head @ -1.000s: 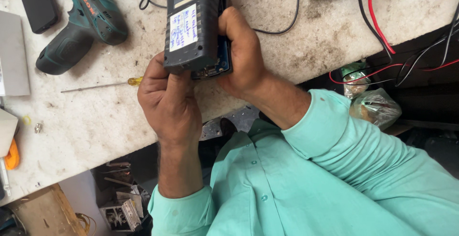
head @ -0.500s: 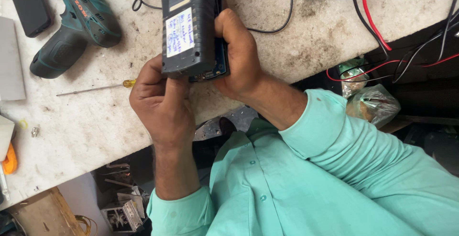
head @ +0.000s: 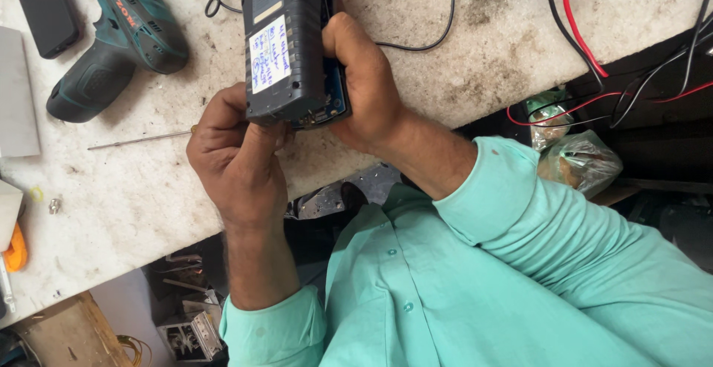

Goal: The person uses a screwdriver to unscrew and pry open the back cover of a handheld electronic tester, presses buttons on the device's screen panel, and works the casing apart with both hands to access the internals.

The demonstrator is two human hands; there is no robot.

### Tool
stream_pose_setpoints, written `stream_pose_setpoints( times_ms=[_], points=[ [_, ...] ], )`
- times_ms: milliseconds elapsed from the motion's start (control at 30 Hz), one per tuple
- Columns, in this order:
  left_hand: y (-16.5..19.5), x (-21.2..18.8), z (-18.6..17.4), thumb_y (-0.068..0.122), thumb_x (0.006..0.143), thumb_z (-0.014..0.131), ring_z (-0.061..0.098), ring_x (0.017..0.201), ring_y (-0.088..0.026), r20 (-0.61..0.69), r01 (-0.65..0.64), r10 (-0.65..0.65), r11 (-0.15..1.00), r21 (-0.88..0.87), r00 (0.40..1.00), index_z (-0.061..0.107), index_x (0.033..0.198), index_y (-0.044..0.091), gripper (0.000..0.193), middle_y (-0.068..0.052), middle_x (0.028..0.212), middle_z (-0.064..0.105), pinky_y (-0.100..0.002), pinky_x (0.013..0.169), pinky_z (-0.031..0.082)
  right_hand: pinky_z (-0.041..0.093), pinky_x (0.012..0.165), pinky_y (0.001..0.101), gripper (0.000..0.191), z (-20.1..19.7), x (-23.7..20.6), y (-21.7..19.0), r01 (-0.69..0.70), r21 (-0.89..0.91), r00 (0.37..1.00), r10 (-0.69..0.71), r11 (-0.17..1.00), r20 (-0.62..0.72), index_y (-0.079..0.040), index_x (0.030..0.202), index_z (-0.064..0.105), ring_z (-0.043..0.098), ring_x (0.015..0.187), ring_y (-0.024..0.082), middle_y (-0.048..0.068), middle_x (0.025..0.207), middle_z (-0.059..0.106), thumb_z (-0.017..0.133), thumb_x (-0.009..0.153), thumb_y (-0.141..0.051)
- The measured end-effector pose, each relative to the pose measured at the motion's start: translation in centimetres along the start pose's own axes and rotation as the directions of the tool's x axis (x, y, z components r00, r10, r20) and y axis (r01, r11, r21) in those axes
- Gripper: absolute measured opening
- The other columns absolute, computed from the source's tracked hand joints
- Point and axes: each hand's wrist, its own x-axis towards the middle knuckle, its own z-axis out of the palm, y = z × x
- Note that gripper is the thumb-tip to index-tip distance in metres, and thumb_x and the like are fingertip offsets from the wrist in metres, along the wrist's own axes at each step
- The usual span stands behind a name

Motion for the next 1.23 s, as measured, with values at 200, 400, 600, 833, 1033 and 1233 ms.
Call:
stream_pose_setpoints(
  times_ms=[200, 400, 600, 833, 1033, 1233],
  points=[
    [-0.9, -0.4, -0.3, -0.004, 0.104, 0.067, 0.059, 0.072, -0.009, -0.026, 0.038, -0.041, 0.994, -0.107, 0.999, 0.065, 0.108, -0.007, 0.006, -0.008, 0.091, 0.068, -0.024, 0.065, 0.05, 0.055, 0.071, 0.0269, 0.035, -0.1, -0.1, 0.3, -0.016, 0.039, 1.0, 0.016, 0.999, -0.008, -0.006, 0.098, 0.053, 0.059, 0.079, 0.008, 0.007, 0.094, 0.059, 0.032, 0.115, -0.028],
    [0.0, -0.3, -0.3, -0.01, 0.104, 0.065, 0.062, 0.074, -0.012, 0.011, 0.092, -0.092, 0.996, 0.005, 0.996, 0.063, 0.111, -0.006, 0.009, -0.012, 0.097, 0.069, -0.025, 0.065, 0.051, 0.055, 0.075, 0.0261, 0.023, 0.0, -0.4, -0.1, 0.103, -0.107, 0.992, -0.094, 0.989, 0.082, -0.008, 0.112, 0.052, 0.058, 0.083, 0.008, 0.007, 0.101, 0.058, 0.034, 0.115, -0.022],
    [2.5, -1.6, 1.9, -0.002, 0.096, 0.066, 0.069, 0.097, -0.017, -0.116, -0.048, 0.052, 0.998, 0.033, 0.992, 0.059, 0.134, -0.006, 0.039, -0.014, 0.117, 0.07, -0.03, 0.085, 0.06, 0.056, 0.082, 0.0261, 0.041, 1.1, -0.5, -0.5, 0.121, -0.214, 0.992, -0.111, 0.969, 0.059, -0.006, 0.152, 0.034, 0.055, 0.089, 0.007, 0.005, 0.107, 0.053, 0.039, 0.114, -0.02],
    [4.5, -1.6, 2.9, 0.0, 0.097, 0.07, 0.065, 0.118, -0.016, -0.026, -0.023, 0.037, 0.915, 0.403, 0.999, 0.047, 0.15, -0.008, 0.059, -0.013, 0.135, 0.065, -0.027, 0.101, 0.054, 0.054, 0.096, 0.0292, 0.079, 4.3, -1.9, -0.7, 0.253, -0.51, 0.966, -0.243, 0.822, 0.088, -0.013, 0.164, 0.001, 0.057, 0.106, 0.012, 0.005, 0.125, 0.055, 0.054, 0.108, -0.027],
    [4.2, -2.2, 2.0, 0.001, 0.103, 0.071, 0.065, 0.112, -0.012, -0.04, -0.048, 0.071, 0.91, 0.412, 0.997, 0.051, 0.154, -0.008, 0.056, -0.012, 0.134, 0.069, -0.024, 0.104, 0.052, 0.048, 0.102, 0.029, 0.08, 5.2, -2.0, -1.0, 0.26, -0.454, 0.964, -0.254, 0.852, 0.076, -0.014, 0.167, -0.001, 0.053, 0.114, 0.012, 0.006, 0.134, 0.05, 0.056, 0.111, -0.024],
    [3.6, -2.1, 2.5, 0.006, 0.108, 0.068, 0.064, 0.107, -0.01, -0.066, -0.112, 0.158, 0.885, 0.452, 0.985, 0.055, 0.149, -0.008, 0.045, -0.01, 0.125, 0.071, -0.022, 0.099, 0.053, 0.043, 0.109, 0.0285, 0.081, 6.6, -1.1, -1.8, 0.225, -0.443, 0.971, -0.237, 0.868, 0.028, -0.012, 0.169, 0.0, 0.05, 0.121, 0.011, 0.005, 0.141, 0.049, 0.05, 0.111, -0.041]
  ],
)
